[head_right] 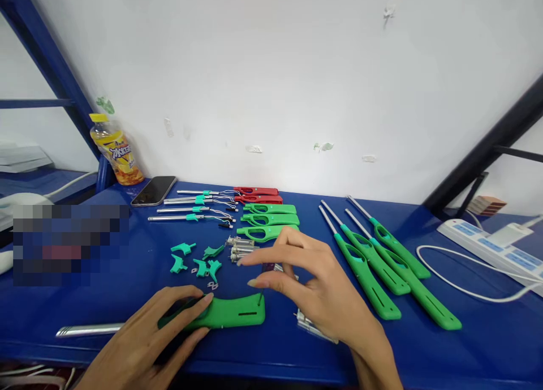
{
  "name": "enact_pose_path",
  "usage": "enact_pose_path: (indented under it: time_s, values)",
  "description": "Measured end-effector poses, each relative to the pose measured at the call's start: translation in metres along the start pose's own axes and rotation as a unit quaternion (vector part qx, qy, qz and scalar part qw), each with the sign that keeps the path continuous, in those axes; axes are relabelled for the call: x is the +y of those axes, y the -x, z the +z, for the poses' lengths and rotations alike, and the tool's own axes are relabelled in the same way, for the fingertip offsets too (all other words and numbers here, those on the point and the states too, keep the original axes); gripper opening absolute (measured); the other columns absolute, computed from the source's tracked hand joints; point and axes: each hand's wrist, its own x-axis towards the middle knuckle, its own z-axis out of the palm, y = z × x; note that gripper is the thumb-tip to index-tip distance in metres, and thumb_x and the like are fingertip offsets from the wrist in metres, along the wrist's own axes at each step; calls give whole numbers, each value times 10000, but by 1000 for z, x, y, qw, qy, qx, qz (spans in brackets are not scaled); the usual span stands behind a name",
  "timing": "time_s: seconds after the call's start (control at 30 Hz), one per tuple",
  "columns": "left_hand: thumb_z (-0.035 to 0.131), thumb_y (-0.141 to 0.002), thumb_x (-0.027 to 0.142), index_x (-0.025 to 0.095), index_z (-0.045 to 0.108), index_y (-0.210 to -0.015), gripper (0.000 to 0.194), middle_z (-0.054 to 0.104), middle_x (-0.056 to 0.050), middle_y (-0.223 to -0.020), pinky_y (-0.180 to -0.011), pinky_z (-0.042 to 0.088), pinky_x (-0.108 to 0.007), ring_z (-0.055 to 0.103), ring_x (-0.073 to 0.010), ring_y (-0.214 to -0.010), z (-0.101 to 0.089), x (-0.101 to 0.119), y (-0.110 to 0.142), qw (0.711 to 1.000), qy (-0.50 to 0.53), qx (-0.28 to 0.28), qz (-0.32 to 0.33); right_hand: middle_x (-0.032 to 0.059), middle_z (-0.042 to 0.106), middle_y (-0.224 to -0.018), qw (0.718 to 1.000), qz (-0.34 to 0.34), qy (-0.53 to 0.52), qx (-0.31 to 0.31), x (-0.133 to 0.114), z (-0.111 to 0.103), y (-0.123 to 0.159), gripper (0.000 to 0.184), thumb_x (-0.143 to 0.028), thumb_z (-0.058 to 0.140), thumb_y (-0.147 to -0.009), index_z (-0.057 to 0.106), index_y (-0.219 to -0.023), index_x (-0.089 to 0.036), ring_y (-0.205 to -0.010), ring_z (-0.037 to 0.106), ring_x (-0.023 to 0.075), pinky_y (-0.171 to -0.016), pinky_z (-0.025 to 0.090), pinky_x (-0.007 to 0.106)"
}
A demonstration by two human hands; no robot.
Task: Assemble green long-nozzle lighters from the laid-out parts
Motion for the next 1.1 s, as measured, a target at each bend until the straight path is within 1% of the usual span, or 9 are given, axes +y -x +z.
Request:
enact_pose_path:
  time_s: [0.1, 0.17, 0.27, 0.33, 0.43, 0.6, 0.8, 0.93, 1.1]
  values:
    - [484, -1142, 377, 218, 657, -1321, 295, 738, -84, -1176, -929, 670, -327, 774, -206, -1030, 2, -2, 4, 1000, -7, 1, -7, -40, 633, -830, 1000, 9, 6, 19, 2, 0, 1, 131, -339, 831, -952, 811, -1070, -392, -752, 589, 126, -661, 493, 232]
    - [532, -1125, 424, 216, 654, -1266, 279, 729, -94, -1228, -972, 663, -328, 774, -214, -1081, 4, -4, 8, 1000, -12, -4, -22, -42, 637, -834, 999, 14, 14, 26, 0, 0, 0, 138, -341, 849, -936, 812, -1059, -391, -757, 602, 125, -676, 505, 229]
    - [547, -1114, 471, 217, 651, -1163, 279, 696, -122, -1310, -988, 660, -315, 769, -223, -1139, 6, -5, 13, 999, -8, -5, -44, -19, 716, -994, 999, 26, 16, 10, -5, 1, -1, 263, -300, 714, -1038, 778, -1264, -419, -857, 669, 134, -743, 548, 237]
    - [536, -1117, 473, 220, 655, -1151, 281, 688, -127, -1321, -988, 663, -321, 766, -230, -1160, 6, -5, 14, 999, -9, -10, -44, -15, 760, -1061, 999, 32, 2, -4, -8, -1, -1, 333, -261, 610, -1086, 744, -1348, -417, -815, 683, 121, -692, 547, 225]
    - [510, -1128, 459, 223, 661, -1145, 281, 691, -127, -1309, -987, 668, -338, 763, -236, -1172, 7, -5, 14, 999, -7, -19, -35, -52, 776, -944, 999, 33, -15, -3, -8, -2, -2, 295, -229, 621, -1077, 788, -1250, -399, -665, 644, 87, -620, 521, 196]
    - [528, -1125, 444, 227, 645, -1130, 247, 687, -121, -1287, -998, 659, -329, 756, -227, -1169, 8, -7, 16, 999, 3, -17, -38, -76, 782, -935, 1000, -1, -9, 16, -3, 2, -4, 230, -189, 668, -1052, 791, -1141, -362, -819, 702, 86, -780, 543, 182]
    - [494, -1133, 456, 247, 624, -1114, 247, 677, -105, -1300, -982, 660, -303, 762, -212, -1157, 5, -7, 13, 997, 14, -43, -55, -78, 758, -919, 1000, -1, -3, 29, -4, 8, -4, 209, -201, 672, -1051, 783, -1132, -359, -776, 691, 76, -720, 533, 165]
    - [457, -1138, 421, 263, 610, -1135, 221, 655, -106, -1372, -988, 662, -326, 759, -218, -1176, 0, -7, 11, 995, 30, -79, -58, -80, 780, -925, 996, 24, 39, 72, -3, 9, -2, 152, -262, 693, -1047, 788, -1110, -362, -765, 708, 80, -751, 546, 174]
    - [444, -1148, 397, 267, 609, -1123, 212, 690, -87, -1366, -991, 659, -315, 753, -208, -1197, 2, -11, 16, 996, 36, -69, -32, -51, 821, -986, 969, 82, 70, 221, 7, 5, 3, 70, -383, 739, -1009, 793, -1022, -341, -869, 760, 134, -784, 588, 207]
